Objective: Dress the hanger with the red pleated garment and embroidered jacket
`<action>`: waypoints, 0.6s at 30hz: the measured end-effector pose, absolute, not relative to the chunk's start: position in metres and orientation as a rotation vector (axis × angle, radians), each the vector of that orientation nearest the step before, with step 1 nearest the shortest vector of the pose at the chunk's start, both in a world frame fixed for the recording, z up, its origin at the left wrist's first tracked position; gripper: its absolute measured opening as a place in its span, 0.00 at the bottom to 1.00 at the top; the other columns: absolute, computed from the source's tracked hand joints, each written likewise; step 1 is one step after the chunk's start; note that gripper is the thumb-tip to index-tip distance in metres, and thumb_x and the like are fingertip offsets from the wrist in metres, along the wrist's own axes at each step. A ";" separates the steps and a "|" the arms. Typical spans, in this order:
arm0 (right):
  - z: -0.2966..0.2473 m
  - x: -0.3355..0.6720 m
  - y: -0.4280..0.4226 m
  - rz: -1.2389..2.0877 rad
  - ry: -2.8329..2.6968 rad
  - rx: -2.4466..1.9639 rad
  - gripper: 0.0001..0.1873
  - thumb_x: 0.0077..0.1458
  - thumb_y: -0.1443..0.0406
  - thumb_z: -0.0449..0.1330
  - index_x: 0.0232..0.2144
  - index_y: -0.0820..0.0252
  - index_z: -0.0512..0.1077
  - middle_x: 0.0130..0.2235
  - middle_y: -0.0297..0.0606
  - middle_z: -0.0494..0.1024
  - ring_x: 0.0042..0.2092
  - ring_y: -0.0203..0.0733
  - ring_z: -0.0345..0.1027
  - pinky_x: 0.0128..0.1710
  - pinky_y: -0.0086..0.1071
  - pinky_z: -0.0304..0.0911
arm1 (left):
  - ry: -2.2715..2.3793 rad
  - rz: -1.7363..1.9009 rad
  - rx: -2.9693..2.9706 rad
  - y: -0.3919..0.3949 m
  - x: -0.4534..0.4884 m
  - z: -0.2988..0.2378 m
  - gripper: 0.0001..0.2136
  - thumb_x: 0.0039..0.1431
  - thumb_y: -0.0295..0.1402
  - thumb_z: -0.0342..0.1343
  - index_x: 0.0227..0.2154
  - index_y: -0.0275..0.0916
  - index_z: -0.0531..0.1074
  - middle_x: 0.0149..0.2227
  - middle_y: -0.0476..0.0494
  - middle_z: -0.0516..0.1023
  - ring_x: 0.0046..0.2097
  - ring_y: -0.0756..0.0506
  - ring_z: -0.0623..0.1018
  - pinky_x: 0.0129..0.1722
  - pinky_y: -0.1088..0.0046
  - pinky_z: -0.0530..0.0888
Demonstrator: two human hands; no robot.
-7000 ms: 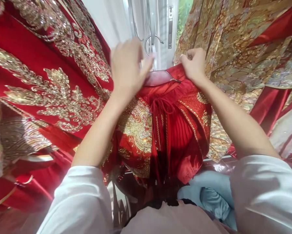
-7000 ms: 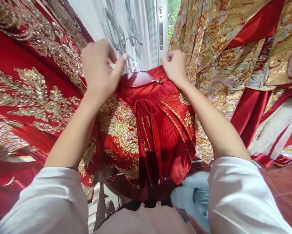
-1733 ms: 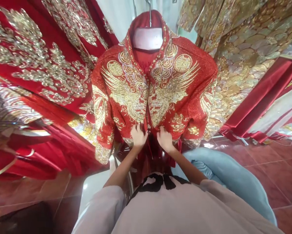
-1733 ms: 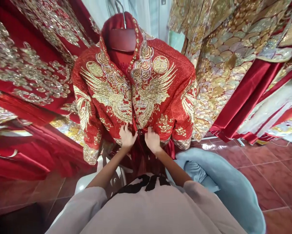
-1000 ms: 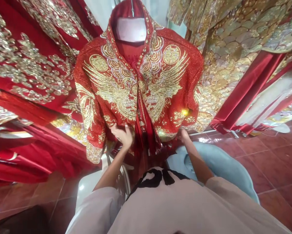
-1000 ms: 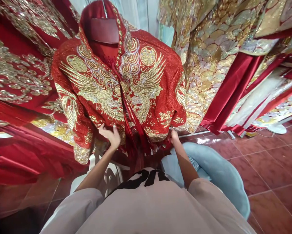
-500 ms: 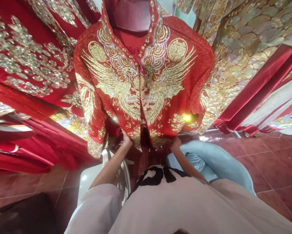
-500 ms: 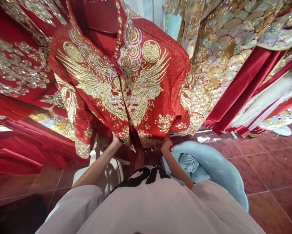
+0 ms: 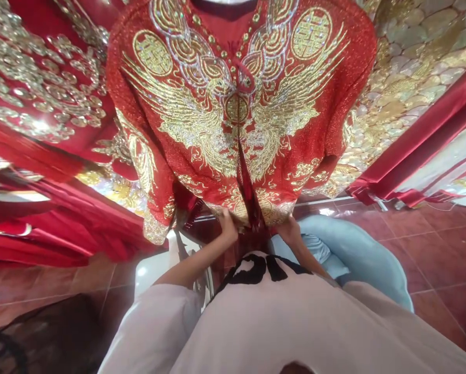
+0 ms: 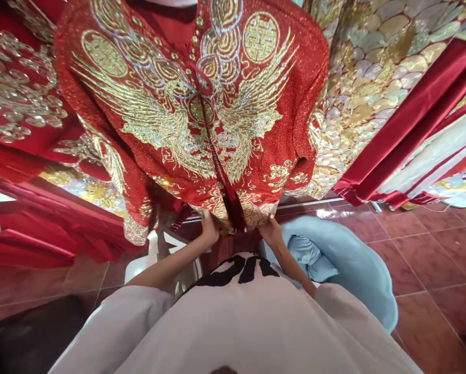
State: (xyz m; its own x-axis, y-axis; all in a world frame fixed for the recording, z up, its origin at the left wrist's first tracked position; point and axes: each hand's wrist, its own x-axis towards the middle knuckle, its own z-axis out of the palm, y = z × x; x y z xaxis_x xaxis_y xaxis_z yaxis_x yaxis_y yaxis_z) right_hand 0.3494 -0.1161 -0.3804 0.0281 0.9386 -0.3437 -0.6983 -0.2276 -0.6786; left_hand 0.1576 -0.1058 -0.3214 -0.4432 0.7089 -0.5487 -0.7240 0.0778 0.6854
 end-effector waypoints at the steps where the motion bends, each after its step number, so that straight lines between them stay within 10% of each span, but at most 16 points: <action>1: -0.376 0.347 -0.117 1.609 -0.333 -0.881 0.13 0.41 0.57 0.65 0.30 0.57 0.72 0.33 0.35 0.78 0.40 0.42 0.72 0.43 0.38 0.69 | 1.231 1.610 0.006 -0.111 0.164 -0.319 0.15 0.56 0.39 0.56 0.45 0.40 0.72 0.46 0.43 0.76 0.48 0.43 0.75 0.48 0.68 0.73; 12: -0.334 0.333 -0.117 1.649 -0.204 -1.038 0.15 0.36 0.74 0.59 0.32 0.62 0.69 0.28 0.34 0.78 0.32 0.41 0.74 0.32 0.33 0.72 | 0.957 1.251 0.324 -0.138 0.183 -0.290 0.17 0.35 0.24 0.67 0.32 0.36 0.74 0.32 0.48 0.79 0.36 0.48 0.77 0.42 0.70 0.71; 18: -0.311 0.327 -0.125 1.692 -0.247 -0.998 0.17 0.35 0.70 0.67 0.32 0.62 0.71 0.31 0.36 0.79 0.30 0.39 0.73 0.31 0.30 0.71 | 1.044 1.218 0.288 -0.137 0.188 -0.294 0.08 0.40 0.23 0.59 0.27 0.37 0.70 0.27 0.50 0.77 0.32 0.48 0.76 0.34 0.73 0.72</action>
State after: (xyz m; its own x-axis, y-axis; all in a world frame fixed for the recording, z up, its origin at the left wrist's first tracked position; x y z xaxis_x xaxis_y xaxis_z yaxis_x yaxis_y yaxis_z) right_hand 0.3270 -0.1249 -0.3112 -0.0423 0.8721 -0.4876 -0.6966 -0.3755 -0.6113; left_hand 0.1883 -0.1374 -0.2945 -0.0264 0.8660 -0.4993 -0.6260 0.3751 0.6836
